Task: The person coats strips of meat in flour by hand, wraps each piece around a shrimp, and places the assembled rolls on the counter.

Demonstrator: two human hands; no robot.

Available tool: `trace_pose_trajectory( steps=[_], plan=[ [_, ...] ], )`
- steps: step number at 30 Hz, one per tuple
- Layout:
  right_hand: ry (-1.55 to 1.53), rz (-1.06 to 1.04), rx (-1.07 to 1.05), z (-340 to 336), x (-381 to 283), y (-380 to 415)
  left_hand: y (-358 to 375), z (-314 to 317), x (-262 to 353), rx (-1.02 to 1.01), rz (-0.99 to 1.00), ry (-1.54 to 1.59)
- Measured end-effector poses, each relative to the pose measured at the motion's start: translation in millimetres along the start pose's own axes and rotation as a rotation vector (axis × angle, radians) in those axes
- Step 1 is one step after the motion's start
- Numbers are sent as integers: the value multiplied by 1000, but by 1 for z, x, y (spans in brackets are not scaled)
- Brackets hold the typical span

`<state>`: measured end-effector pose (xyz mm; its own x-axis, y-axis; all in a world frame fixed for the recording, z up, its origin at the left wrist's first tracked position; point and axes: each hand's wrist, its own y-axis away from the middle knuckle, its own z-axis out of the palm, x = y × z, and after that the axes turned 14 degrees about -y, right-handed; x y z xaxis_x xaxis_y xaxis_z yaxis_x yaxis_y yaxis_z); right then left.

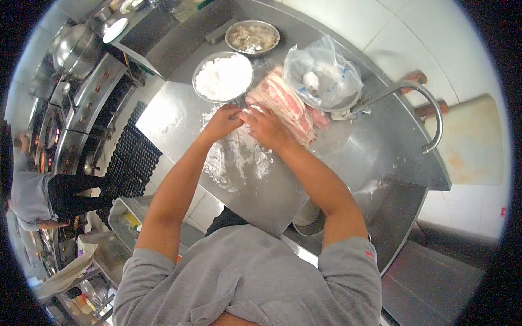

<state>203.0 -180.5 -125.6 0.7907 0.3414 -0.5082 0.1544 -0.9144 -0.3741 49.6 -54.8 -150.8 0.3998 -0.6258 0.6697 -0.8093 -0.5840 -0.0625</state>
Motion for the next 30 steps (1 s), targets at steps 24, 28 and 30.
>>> trace_pose_trajectory(
  steps=[24,28,30],
  plan=[
    [-484,520,80,31,-53,-1,79,18,71,431,-642,1681],
    [-446,482,288,20,-68,5,87,21,57,367,-572,1735],
    [-406,381,284,15,-74,11,90,19,55,348,-591,1722]
  ],
)
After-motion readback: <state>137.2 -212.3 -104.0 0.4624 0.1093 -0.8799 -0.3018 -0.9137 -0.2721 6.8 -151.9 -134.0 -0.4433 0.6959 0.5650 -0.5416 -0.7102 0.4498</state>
